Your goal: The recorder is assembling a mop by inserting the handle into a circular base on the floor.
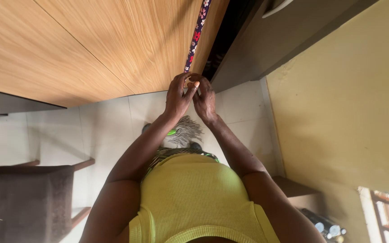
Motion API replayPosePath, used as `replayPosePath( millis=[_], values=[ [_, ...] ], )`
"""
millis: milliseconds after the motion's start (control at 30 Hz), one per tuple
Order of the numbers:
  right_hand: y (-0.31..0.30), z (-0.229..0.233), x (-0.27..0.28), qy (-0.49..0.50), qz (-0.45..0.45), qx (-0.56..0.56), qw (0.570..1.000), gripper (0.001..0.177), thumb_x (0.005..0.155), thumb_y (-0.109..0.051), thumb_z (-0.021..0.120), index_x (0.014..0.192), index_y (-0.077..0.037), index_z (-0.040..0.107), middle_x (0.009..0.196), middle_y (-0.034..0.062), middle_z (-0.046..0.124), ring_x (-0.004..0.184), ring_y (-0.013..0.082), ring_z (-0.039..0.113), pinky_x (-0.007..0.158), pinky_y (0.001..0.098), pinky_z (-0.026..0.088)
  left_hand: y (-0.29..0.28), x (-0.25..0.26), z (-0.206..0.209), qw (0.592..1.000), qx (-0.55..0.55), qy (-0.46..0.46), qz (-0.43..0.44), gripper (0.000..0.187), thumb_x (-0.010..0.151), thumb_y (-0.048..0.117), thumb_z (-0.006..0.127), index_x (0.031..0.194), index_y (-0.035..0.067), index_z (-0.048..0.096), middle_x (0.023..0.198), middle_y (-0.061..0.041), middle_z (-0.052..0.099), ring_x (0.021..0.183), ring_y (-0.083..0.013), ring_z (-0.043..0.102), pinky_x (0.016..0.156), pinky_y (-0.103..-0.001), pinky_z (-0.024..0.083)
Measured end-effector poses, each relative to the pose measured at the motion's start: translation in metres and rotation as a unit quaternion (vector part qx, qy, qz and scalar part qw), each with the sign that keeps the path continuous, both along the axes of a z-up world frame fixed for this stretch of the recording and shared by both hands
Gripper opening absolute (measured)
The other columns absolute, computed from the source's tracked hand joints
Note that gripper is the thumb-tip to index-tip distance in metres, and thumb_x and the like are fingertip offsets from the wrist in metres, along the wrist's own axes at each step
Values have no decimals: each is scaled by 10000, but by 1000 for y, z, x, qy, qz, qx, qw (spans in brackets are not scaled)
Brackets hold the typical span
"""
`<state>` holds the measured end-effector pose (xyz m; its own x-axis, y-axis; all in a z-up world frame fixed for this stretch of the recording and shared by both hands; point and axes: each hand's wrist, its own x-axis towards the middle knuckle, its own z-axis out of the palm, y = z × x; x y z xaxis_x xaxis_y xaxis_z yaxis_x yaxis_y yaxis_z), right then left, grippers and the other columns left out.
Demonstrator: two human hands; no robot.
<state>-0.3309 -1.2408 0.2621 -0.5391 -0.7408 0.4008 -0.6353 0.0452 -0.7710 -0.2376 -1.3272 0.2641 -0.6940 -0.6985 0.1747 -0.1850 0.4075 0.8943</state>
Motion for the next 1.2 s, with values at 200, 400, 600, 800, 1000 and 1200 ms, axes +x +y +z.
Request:
replayPosePath(
  millis=[200, 400, 600, 800, 1000, 1200],
  values=[
    [-40, 0, -2, -33, -53, -8, 998, 237, 1025, -134, 610, 1242, -38, 620, 1193, 127, 691, 1111, 323, 685, 909, 427, 567, -47, -14, -15, 998, -54, 13, -20, 514, 1007, 413, 664, 1373, 63, 578, 1354, -142, 617, 1265, -316, 598, 1052, -418, 501],
    [-77, 0, -10, -52, -126, -1, 991, 259, 1016, -175, 625, 1250, -64, 617, 1214, 131, 689, 1101, 317, 697, 883, 420, 566, -88, -33, 3, 996, 10, -23, -83, 511, 1000, 393, 646, 1374, 56, 559, 1339, -154, 603, 1226, -327, 595, 951, -417, 509],
    [-93, -10, -25, -14, -188, -16, 982, 352, 1005, -171, 643, 1331, -59, 574, 1344, 171, 631, 1218, 373, 624, 971, 462, 526, -108, -57, -11, 994, 0, 8, -105, 492, 998, 365, 681, 1364, 54, 573, 1353, -157, 614, 1277, -327, 598, 1037, -424, 493],
    [-102, -28, -41, 10, -228, 5, 974, 523, 988, -172, 678, 1450, -34, 475, 1443, 188, 551, 1331, 391, 551, 1070, 464, 484, -116, -75, -24, 994, -7, 36, -102, 577, 986, 346, 715, 1387, -19, 518, 1369, -221, 573, 1300, -360, 569, 1059, -438, 475],
    [-114, -40, -60, 22, -230, -3, 973, 634, 943, -206, 733, 1466, -22, 424, 1440, 222, 528, 1324, 400, 538, 1055, 463, 483, -119, -97, -39, 997, 5, 33, -74, 679, 973, 393, 718, 1418, -57, 473, 1391, -255, 555, 1317, -373, 555, 1068, -435, 473],
    [-122, -40, -73, -24, -224, 50, 973, 574, 971, -240, 729, 1421, -24, 444, 1296, 197, 604, 1121, 361, 641, 866, 461, 533, -124, -117, -61, 997, 19, 22, -71, 730, 989, 421, 726, 1463, -60, 448, 1422, -269, 531, 1331, -381, 547, 1068, -452, 473]
  ],
)
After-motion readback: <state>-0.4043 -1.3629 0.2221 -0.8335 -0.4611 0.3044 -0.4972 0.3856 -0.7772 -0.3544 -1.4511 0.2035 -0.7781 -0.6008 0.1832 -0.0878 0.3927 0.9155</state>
